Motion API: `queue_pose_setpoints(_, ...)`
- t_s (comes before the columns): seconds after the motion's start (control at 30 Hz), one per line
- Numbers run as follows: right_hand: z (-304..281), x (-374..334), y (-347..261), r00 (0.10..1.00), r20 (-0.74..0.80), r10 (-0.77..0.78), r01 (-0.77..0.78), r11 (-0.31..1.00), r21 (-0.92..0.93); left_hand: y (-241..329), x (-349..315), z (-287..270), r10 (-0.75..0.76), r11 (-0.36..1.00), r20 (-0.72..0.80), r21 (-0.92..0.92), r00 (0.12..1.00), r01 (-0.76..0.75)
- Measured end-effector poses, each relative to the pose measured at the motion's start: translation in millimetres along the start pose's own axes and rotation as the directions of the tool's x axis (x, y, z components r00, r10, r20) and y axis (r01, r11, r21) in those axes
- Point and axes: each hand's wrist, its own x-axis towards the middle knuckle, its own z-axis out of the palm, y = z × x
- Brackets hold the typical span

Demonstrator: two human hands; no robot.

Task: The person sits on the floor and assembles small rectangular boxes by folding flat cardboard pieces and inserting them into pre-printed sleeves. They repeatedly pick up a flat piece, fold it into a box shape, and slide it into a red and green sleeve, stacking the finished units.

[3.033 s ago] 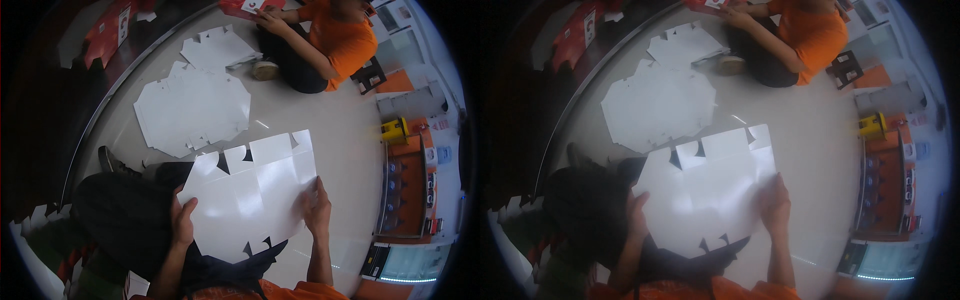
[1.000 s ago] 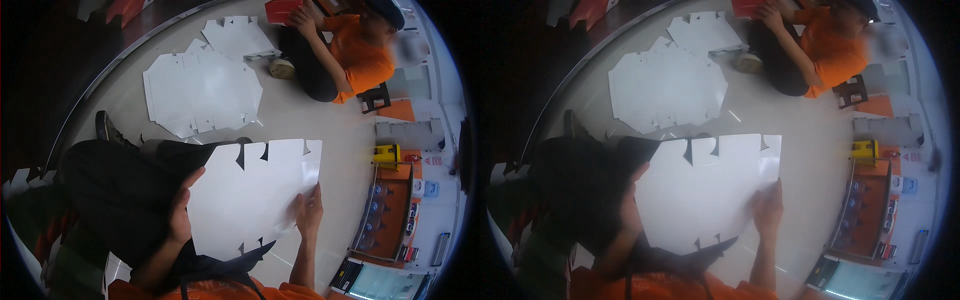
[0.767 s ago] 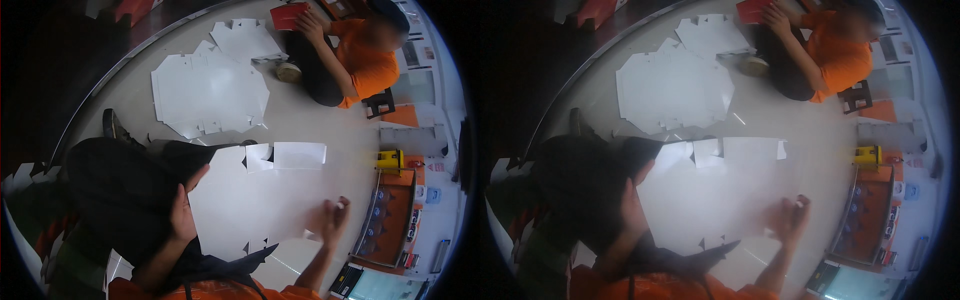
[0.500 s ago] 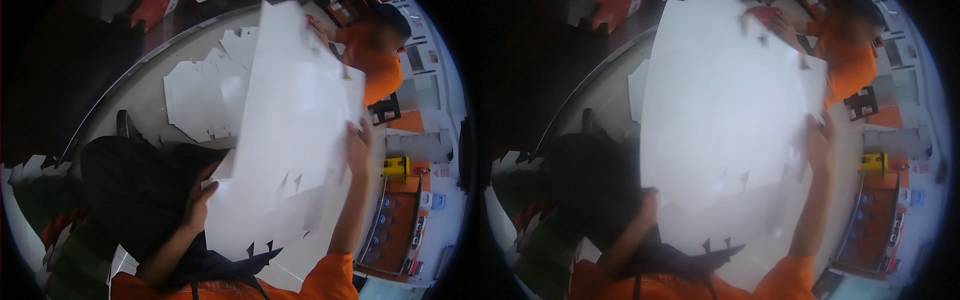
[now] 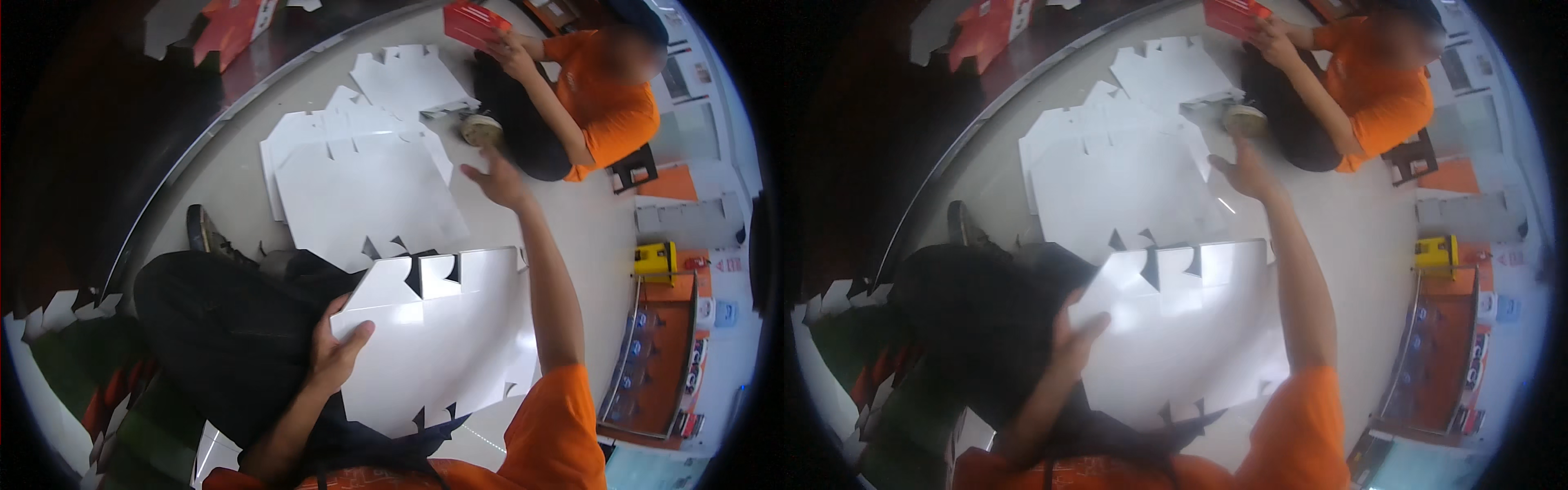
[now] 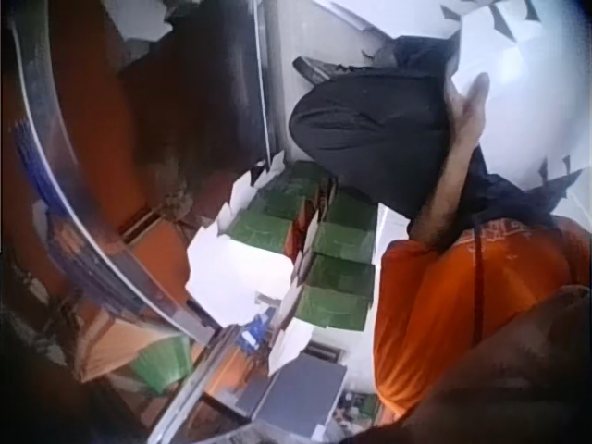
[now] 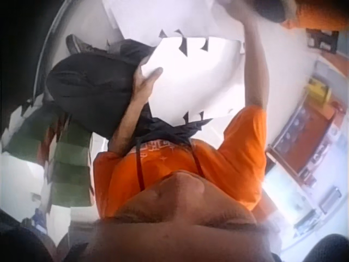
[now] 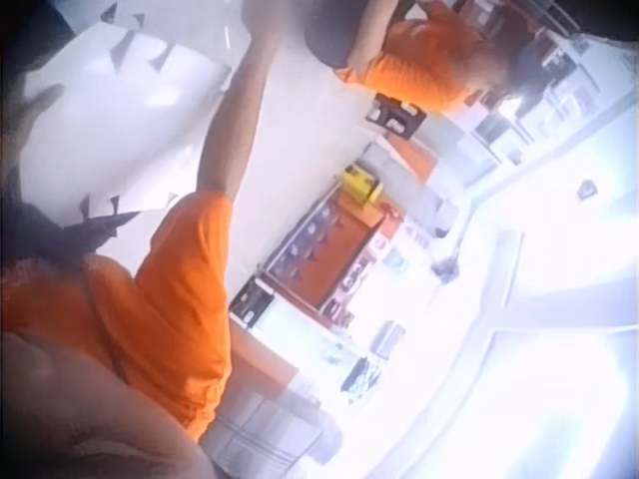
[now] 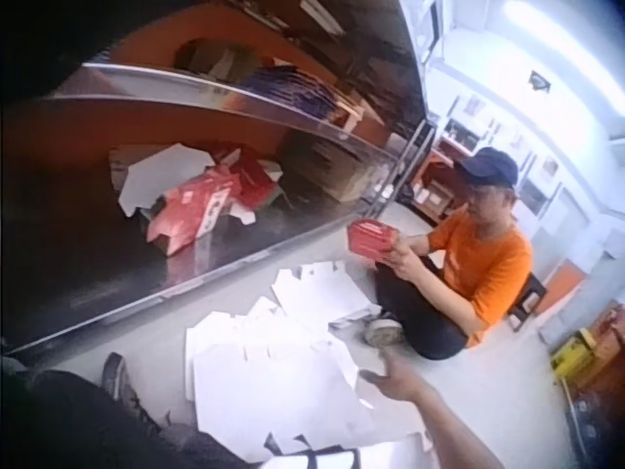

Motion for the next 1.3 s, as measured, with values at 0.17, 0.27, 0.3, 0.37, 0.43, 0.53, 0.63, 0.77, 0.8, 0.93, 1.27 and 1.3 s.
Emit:
queue_pose_setpoints(0.17, -96.2, -165.3, -8.4, 0.95, -0.145, 0.277, -0.237, 0.941, 0.242, 5.4, -4.3, -4.0, 0.051, 0.999, -0.048, 0.003, 0.998, -0.051)
queue_pose_setpoints(0.27, -73.8, -274.7, 53.4, 0.836, 0.295, 0.463, -0.538, 0.582, 0.61, 5.2, -2.8, 3.6, 0.061, 0.997, -0.015, -0.051, 0.998, -0.062)
queue_pose_setpoints(0.3, -62.3, -300.4, 51.2, 0.834, 0.329, 0.442, -0.548, 0.597, 0.586, 5.4, -1.2, 3.2, 0.099, 0.995, 0.015, 0.007, 0.995, -0.099)
queue_pose_setpoints(0.37, -39.0, -318.7, 37.2, 0.826, 0.34, 0.449, -0.557, 0.563, 0.611, 6.6, -2.0, 3.9, 0.114, 0.992, 0.014, 0.049, 0.993, -0.115)
queue_pose_setpoints(0.43, -26.0, -321.4, 21.6, 0.813, 0.288, 0.506, -0.539, 0.47, 0.699, 9.0, -4.9, 3.3, 0.14, 0.985, 0.023, 0.094, 0.99, -0.141)
queue_pose_setpoints(0.53, -16.1, -323.7, 26.8, 0.849, 0.203, 0.488, -0.455, 0.479, 0.751, 9.0, -6.0, 3.4, 0.196, 0.966, 0.05, 0.16, 0.979, -0.201)
queue_pose_setpoints(0.63, -12.6, -320.7, 30.0, 0.865, 0.157, 0.477, -0.424, 0.525, 0.738, 2.0, -5.3, 2.3, 0.219, 0.965, 0.025, 0.14, 0.976, -0.22)
queue_pose_setpoints(0.77, -24.2, -303.0, 23.7, 0.873, 0.216, 0.437, -0.463, 0.607, 0.646, 7.6, -6.6, 2.4, 0.266, 0.945, -0.024, 0.202, 0.964, -0.255)
queue_pose_setpoints(0.8, -23.6, -302.2, 21.3, 0.876, 0.207, 0.437, -0.456, 0.606, 0.651, 7.3, -7.2, 0.9, 0.265, 0.945, -0.019, 0.206, 0.964, -0.255)
queue_pose_setpoints(0.93, -26.2, -301.5, 9.3, 0.881, 0.157, 0.446, -0.438, 0.643, 0.628, 7.3, -7.7, 0.8, 0.25, 0.941, -0.021, 0.238, 0.968, -0.238)
queue_pose_setpoints(1.27, 11.5, -302.2, -58.5, 0.867, -0.391, 0.308, -0.346, 0.938, -0.026, 12.5, -47.1, 10.5, 0.184, 0.94, -0.072, 0.303, 0.98, -0.155)
queue_pose_setpoints(1.3, 16.4, -302.0, -61.7, 0.875, -0.383, 0.297, -0.363, 0.925, -0.112, 15.4, -53.5, 15.3, 0.163, 0.945, -0.098, 0.303, 0.982, -0.127)
